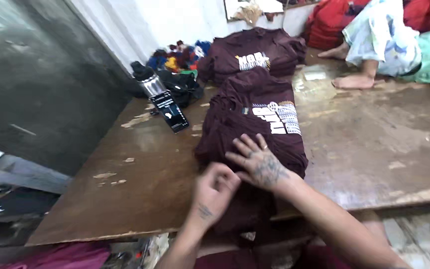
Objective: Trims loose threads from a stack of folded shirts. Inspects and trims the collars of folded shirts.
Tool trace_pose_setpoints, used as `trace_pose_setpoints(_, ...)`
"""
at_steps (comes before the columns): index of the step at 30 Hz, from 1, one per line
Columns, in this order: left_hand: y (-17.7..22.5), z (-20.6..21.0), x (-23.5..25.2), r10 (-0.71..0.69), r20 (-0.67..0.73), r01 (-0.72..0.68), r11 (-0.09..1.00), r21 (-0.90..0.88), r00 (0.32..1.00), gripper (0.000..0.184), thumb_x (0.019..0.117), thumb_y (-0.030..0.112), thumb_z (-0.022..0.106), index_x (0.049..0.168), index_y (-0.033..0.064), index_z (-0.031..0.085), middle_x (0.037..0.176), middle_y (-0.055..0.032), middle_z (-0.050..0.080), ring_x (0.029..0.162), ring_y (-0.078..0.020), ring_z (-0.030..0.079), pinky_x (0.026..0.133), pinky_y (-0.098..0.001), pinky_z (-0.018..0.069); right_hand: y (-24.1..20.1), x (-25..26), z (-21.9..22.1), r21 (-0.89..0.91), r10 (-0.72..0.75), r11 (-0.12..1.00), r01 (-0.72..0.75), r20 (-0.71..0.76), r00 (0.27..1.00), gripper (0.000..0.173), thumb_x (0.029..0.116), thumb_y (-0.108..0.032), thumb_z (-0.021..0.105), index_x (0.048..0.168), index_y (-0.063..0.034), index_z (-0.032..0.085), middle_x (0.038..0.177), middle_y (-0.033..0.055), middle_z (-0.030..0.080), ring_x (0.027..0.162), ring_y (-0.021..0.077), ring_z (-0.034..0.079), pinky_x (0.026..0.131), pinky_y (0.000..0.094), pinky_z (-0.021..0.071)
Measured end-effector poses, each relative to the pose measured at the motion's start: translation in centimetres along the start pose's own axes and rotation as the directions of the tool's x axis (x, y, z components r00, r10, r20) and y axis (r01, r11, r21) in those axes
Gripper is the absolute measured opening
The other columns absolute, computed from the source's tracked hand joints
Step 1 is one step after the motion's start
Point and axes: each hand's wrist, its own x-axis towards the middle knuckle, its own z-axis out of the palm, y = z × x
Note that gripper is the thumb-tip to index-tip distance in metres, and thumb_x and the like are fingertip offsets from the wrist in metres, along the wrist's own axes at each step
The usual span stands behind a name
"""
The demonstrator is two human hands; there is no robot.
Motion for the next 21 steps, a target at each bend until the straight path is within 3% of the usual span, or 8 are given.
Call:
trace_pose_setpoints(3, -2.9, 0.3, -2.7, -0.258, 0.605, 0.059, 0.943, 0.329, 0.753, 0.050, 0.0944, 0.043, 0.070, 0.132, 0.0104, 0.063, 0.094, -0.0157, 0.073, 0.083, -0.0319, 0.072, 0.078, -0.0559, 0.0569, 2.5, 5.7, -0.9, -0.106, 0.303, 0.953, -0.284, 0.400, 0.865, 0.071, 0.1010, -0.066, 0.042, 0.163, -0.0316, 0.032, 0.168, 0.0255, 0.020, 0.156, 0.0497, 0.012, 0.116, 0.0778, 0.0031)
trace_pose_setpoints(7, -5.5, 0.4, -5.1, -0.076, 0.513, 0.018, 0.993, 0.118, 0.855, 0.024, 0.1000, 0.024, 0.062, 0.100, 0.0026, 0.072, 0.082, -0.0110, 0.069, 0.073, -0.0205, 0.067, 0.070, -0.0396, 0.0551, 1.9, 5.5, -1.1, -0.127, 0.300, 0.954, -0.273, 0.469, 0.831, 0.084, 0.0982, -0.069, 0.044, 0.166, -0.0250, 0.022, 0.169, 0.0280, 0.012, 0.156, 0.0496, 0.006, 0.117, 0.0773, 0.0006)
trace_pose_setpoints(9, -6.0, 0.8, -5.4, 0.001, 0.480, -0.053, 0.994, 0.094, 0.877, 0.028, 0.1004, 0.028, 0.062, 0.091, 0.0030, 0.071, 0.083, -0.0095, 0.070, 0.076, -0.0195, 0.068, 0.072, -0.0393, 0.0571, 1.9, 3.1, -1.3, -0.087, 0.224, 0.975, -0.207, 0.388, 0.894, 0.087, 0.0968, -0.068, 0.049, 0.165, -0.0174, 0.026, 0.168, 0.0292, 0.017, 0.156, 0.0500, 0.010, 0.119, 0.0745, 0.0037)
trace_pose_setpoints(11, -6.2, 0.8, -5.5, 0.000, 0.485, -0.031, 0.998, 0.057, 0.875, 0.028, 0.0965, 0.030, 0.067, 0.088, 0.0035, 0.070, 0.083, -0.0088, 0.068, 0.076, -0.0186, 0.066, 0.070, -0.0379, 0.0554, 1.8, -0.6, -0.8, -0.009, 0.074, 0.997, -0.074, 0.099, 0.992, 0.076, 0.0950, -0.061, 0.057, 0.152, -0.0113, 0.051, 0.158, 0.0292, 0.041, 0.149, 0.0536, 0.030, 0.116, 0.0784, 0.0152)
trace_pose_setpoints(14, -6.3, 0.0, -4.9, -0.053, 0.482, 0.111, 0.990, -0.092, 0.875, 0.025, 0.0945, 0.025, 0.070, 0.086, 0.0014, 0.071, 0.088, -0.0080, 0.064, 0.081, -0.0126, 0.062, 0.074, -0.0283, 0.0515, 0.8, -5.3, 0.8, -0.016, -0.109, 0.994, 0.110, -0.307, 0.945, 0.046, 0.1022, -0.054, 0.050, 0.123, -0.0174, 0.070, 0.130, 0.0140, 0.068, 0.127, 0.0363, 0.060, 0.106, 0.0636, 0.0432)
trace_pose_setpoints(16, -5.3, -0.5, -3.8, -0.105, 0.446, 0.171, 0.979, -0.110, 0.889, 0.028, 0.0993, 0.024, 0.061, 0.090, -0.0007, 0.070, 0.092, -0.0085, 0.064, 0.088, -0.0123, 0.061, 0.081, -0.0289, 0.0505, -0.5, -7.6, 2.5, 0.038, -0.125, 0.989, 0.142, -0.289, 0.949, 0.049, 0.0997, -0.057, 0.053, 0.117, -0.0159, 0.074, 0.111, 0.0094, 0.073, 0.105, 0.0249, 0.070, 0.091, 0.0471, 0.0569)
trace_pose_setpoints(18, -3.2, 0.3, -2.6, -0.066, 0.303, 0.058, 0.998, 0.038, 0.951, 0.030, 0.1036, 0.023, 0.053, 0.091, -0.0003, 0.067, 0.082, -0.0104, 0.064, 0.077, -0.0177, 0.062, 0.072, -0.0354, 0.0519, -1.5, -7.8, 4.6, 0.119, -0.090, 0.986, 0.116, -0.198, 0.976, 0.046, 0.0958, -0.051, 0.061, 0.109, -0.0101, 0.076, 0.092, 0.0096, 0.074, 0.082, 0.0231, 0.073, 0.071, 0.0416, 0.0612)
trace_pose_setpoints(21, -1.5, 1.9, -2.3, 0.259, 0.237, -0.307, 0.932, 0.194, 0.936, 0.018, 0.0938, 0.019, 0.065, 0.086, 0.0033, 0.067, 0.070, -0.0082, 0.066, 0.061, -0.0207, 0.068, 0.055, -0.0390, 0.0556, -2.0, -5.5, 3.0, 0.192, 0.052, 0.981, -0.015, -0.193, 0.980, 0.020, 0.0783, -0.008, 0.072, 0.097, 0.0005, 0.074, 0.090, 0.0191, 0.070, 0.074, 0.0333, 0.072, 0.060, 0.0499, 0.0597)
